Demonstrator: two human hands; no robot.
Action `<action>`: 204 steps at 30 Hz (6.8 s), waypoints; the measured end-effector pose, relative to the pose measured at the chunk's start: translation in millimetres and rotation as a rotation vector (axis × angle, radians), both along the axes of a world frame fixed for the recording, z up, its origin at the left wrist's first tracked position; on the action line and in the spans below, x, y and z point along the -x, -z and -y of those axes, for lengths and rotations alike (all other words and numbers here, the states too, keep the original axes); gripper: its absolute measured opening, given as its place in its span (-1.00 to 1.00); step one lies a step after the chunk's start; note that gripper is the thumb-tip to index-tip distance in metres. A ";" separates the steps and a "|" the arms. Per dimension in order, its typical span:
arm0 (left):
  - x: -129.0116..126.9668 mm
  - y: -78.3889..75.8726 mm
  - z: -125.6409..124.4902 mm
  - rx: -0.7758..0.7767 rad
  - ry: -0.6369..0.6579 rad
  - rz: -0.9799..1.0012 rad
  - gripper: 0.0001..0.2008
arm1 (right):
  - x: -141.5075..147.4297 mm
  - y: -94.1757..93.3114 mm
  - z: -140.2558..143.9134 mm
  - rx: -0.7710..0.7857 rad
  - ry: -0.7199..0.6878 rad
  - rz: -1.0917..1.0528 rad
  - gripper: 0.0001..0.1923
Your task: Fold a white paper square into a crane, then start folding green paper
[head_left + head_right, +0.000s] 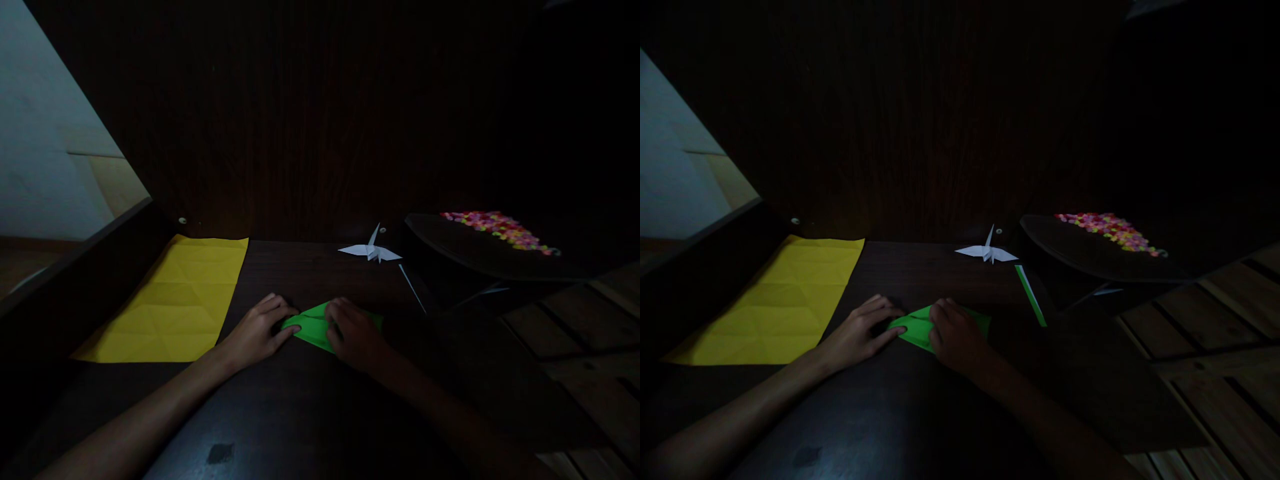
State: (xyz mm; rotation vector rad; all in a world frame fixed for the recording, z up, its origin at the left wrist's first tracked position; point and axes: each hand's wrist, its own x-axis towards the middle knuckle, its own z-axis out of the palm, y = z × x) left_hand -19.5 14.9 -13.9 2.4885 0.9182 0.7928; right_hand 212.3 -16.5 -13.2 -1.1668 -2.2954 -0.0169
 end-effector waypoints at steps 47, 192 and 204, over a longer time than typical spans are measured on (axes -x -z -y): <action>9.5 -12.4 -2.0 -0.157 0.196 -0.219 -0.62 | -12.7 5.4 -7.5 -0.036 -0.160 0.183 -0.62; 6.0 -16.6 -4.5 0.087 0.303 -0.113 -0.54 | -18.9 19.5 -25.8 -0.130 -0.279 0.093 -0.79; 8.8 -12.5 -0.1 -0.121 0.277 -0.344 -0.37 | -32.1 16.9 -29.8 -0.122 -0.252 0.183 -0.74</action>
